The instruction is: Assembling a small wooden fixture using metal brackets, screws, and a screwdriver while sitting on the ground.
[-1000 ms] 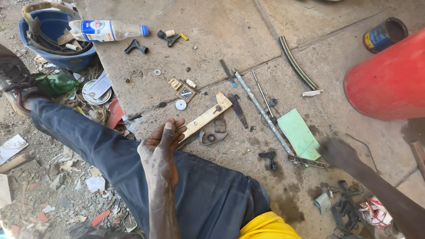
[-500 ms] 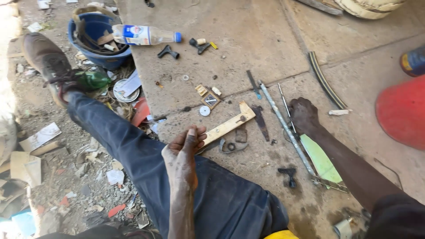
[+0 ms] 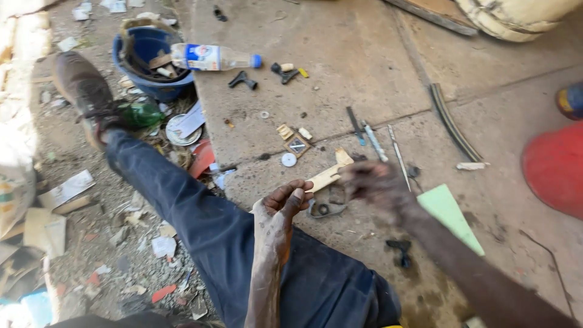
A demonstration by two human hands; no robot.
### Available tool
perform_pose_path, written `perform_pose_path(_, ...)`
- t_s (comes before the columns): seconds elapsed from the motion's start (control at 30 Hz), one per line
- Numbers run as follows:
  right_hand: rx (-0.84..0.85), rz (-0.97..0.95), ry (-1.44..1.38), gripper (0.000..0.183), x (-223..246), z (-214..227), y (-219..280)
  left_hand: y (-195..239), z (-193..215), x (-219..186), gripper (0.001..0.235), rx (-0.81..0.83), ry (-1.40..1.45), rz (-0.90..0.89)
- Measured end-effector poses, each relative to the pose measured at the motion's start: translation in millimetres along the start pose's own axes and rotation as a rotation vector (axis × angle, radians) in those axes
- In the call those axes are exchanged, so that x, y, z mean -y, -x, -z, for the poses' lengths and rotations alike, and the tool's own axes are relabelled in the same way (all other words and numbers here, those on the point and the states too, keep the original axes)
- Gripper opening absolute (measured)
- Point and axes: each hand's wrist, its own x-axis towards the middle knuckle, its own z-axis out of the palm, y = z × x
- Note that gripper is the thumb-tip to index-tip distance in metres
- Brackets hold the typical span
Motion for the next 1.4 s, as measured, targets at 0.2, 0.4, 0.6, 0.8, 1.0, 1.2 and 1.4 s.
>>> perform_pose_path(0.2, 0.039, -0.208, -0.394, 0.013, -27.6, -74.1, 28.2, 11.4, -11.5, -27.9, 0.028, -0.052, -0.126, 0.022)
perform_pose_path(0.4, -0.036, -0.291, -0.506, 0.017, -12.1, -90.6, 36.5, 8.9, -11.3, -8.3, 0.024, -0.17, -0.096, -0.074)
perform_pose_path(0.6, 0.036, -0.201, -0.343, 0.017, -19.6, -83.7, 42.6, 9.6, -14.8, -16.0, 0.016, -0.299, -0.101, -0.141)
perform_pose_path(0.8, -0.091, -0.099, -0.064, 0.016, -24.1, -39.7, 58.4, 8.7, -9.2, -31.5, 0.016, -0.391, 0.057, -0.176)
perform_pose_path(1.0, -0.166, -0.086, -0.012, 0.014, -74.5, 42.5, 77.0, 6.7, -21.1, -74.1, 0.013, -0.205, 0.19, -0.258)
perform_pose_path(1.2, -0.216, -0.232, -0.062, 0.019, -106.3, 51.0, 108.1, -13.4, -56.8, -132.9, 0.015, 0.014, 0.056, -0.315)
perform_pose_path(1.4, -0.237, -0.021, 0.018, 0.014, -142.4, 74.6, 123.5, -12.6, -33.2, -151.6, 0.03, 0.048, -0.051, -0.292)
